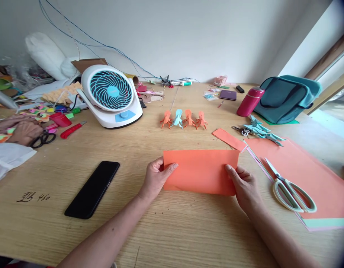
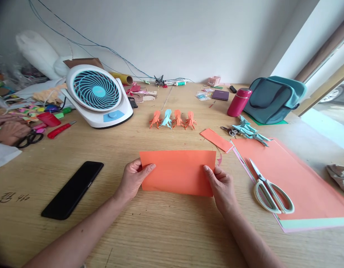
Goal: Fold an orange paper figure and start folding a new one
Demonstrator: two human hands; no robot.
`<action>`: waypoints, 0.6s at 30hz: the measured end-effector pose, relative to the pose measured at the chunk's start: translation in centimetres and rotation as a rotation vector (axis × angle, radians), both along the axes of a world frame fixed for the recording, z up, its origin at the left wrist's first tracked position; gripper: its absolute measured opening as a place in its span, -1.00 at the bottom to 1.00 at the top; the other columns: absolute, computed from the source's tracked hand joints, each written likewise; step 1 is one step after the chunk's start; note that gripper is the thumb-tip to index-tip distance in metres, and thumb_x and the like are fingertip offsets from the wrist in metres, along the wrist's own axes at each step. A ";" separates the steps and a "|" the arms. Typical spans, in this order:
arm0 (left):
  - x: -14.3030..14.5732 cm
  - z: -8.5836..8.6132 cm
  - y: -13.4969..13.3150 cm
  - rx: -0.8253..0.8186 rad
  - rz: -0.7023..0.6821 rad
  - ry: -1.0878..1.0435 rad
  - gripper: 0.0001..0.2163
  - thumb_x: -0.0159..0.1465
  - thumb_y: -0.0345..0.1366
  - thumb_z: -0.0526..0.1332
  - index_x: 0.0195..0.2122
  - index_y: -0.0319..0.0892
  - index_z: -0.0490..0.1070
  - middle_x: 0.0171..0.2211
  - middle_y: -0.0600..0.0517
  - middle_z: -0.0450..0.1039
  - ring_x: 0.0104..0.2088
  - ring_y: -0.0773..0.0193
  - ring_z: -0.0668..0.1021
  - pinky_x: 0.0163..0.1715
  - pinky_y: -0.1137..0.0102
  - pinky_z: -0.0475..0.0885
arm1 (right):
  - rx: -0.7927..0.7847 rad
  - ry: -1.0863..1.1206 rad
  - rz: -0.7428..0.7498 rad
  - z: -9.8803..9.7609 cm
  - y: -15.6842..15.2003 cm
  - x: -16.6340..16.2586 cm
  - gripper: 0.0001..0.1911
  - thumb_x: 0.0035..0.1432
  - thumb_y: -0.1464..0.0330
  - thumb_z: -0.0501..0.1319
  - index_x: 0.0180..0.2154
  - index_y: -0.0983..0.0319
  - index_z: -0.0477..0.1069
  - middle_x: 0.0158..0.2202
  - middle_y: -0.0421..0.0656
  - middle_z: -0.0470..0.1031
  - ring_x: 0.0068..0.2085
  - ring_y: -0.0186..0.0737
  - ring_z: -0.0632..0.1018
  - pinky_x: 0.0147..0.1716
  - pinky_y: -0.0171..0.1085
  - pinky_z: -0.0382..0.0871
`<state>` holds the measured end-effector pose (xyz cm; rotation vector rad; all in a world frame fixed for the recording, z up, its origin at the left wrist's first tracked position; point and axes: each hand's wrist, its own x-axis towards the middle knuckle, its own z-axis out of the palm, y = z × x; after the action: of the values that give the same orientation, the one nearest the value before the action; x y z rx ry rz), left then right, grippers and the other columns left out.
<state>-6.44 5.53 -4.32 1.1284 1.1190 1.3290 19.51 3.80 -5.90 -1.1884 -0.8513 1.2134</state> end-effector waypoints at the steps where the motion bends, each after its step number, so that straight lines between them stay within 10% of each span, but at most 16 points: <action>1: 0.0 0.0 0.0 -0.001 -0.001 0.002 -0.72 0.08 -0.14 0.44 -0.26 -0.23 0.60 -0.25 -0.06 0.64 -0.28 0.23 0.58 -0.25 0.40 0.49 | 0.004 -0.007 -0.005 0.0 0.0 0.0 -0.71 -0.02 0.10 0.47 -0.48 0.18 0.58 -0.52 -0.21 0.57 -0.56 -0.33 0.48 -0.61 -0.38 0.36; 18: -0.3 -0.1 0.0 -0.036 0.007 -0.009 -0.71 0.09 -0.13 0.44 -0.25 -0.21 0.61 -0.23 -0.07 0.63 -0.29 0.23 0.59 -0.28 0.41 0.49 | 0.013 0.021 0.046 0.2 0.0 -0.2 -0.69 0.00 0.08 0.45 -0.29 0.14 0.66 -0.35 -0.17 0.67 -0.43 -0.23 0.59 -0.49 -0.34 0.44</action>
<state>-6.72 5.56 -4.43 1.0919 1.1366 1.3130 19.34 3.84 -5.74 -1.1496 -0.8733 1.2539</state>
